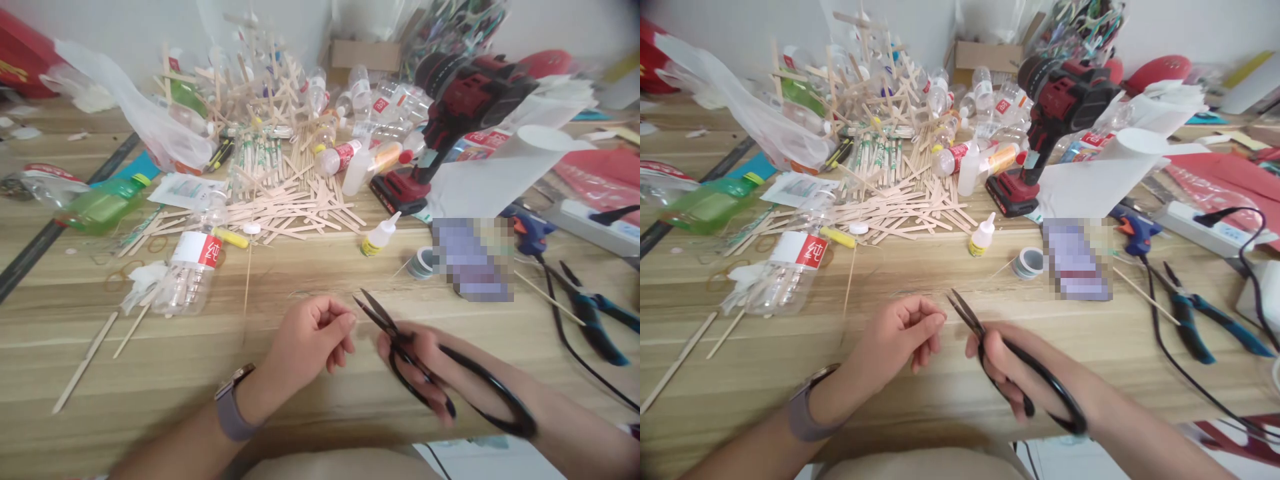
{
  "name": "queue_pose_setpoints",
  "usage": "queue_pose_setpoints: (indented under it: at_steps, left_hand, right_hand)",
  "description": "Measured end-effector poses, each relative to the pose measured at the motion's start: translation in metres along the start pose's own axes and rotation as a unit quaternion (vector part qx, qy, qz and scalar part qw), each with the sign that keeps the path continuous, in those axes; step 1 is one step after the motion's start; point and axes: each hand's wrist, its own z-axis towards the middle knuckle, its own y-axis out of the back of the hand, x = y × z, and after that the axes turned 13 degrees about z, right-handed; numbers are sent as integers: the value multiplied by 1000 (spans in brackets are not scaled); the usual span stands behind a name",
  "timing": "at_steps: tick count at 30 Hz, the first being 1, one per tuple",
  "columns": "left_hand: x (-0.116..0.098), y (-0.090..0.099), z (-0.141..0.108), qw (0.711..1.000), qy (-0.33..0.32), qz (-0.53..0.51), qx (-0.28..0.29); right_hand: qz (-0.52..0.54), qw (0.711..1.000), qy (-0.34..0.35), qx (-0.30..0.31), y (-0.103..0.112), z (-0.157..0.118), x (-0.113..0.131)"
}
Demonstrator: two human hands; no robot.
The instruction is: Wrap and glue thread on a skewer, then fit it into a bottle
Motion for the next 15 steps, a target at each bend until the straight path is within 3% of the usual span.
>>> queue_pose_setpoints:
  at_steps: [3, 7, 15]
  left_hand:
    - [0, -3, -3, 999, -7, 28, 25]
    - [1, -3, -2, 999, -4, 34, 9]
    - [2, -3, 1, 999, 5, 36, -11]
  right_hand:
    - [-64, 995, 16, -69, -3, 17, 22]
    - [-95, 990, 57, -90, 5, 26, 22]
    - [-342, 909, 126, -203, 27, 26, 7]
